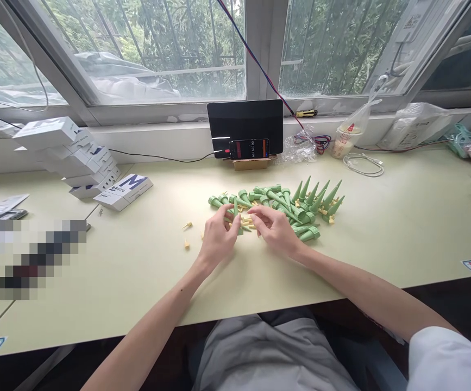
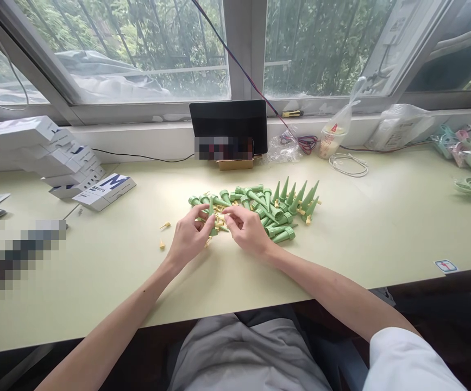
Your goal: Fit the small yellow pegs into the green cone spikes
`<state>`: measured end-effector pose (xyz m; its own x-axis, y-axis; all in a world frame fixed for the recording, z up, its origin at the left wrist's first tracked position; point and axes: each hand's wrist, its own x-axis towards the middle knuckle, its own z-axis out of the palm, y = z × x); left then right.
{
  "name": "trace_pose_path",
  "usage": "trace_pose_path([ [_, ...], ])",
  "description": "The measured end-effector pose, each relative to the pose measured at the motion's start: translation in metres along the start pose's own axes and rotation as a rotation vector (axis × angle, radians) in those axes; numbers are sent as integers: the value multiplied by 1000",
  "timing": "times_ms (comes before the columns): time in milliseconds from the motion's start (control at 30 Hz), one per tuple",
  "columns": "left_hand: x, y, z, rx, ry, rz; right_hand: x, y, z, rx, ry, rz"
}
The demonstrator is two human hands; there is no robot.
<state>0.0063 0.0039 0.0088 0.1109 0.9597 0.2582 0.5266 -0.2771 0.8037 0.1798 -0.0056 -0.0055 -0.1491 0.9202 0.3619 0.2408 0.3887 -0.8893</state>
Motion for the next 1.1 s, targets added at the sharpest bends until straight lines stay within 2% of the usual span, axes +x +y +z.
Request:
trace_pose_path([
  [133,2,-1,-1,-149,-13,-56,-1,-2,1,-54,-64,-51],
  [267,2,-2,1,-238,-25,-71,0,-2,1,-58,-61,-60],
  [700,3,-4,1,-319,-47,-174,0,-3,1,-62,-31,-67],
  [1100,2,-1,1,-374,-20,-171,0,-3,0,-66,-22,-71],
])
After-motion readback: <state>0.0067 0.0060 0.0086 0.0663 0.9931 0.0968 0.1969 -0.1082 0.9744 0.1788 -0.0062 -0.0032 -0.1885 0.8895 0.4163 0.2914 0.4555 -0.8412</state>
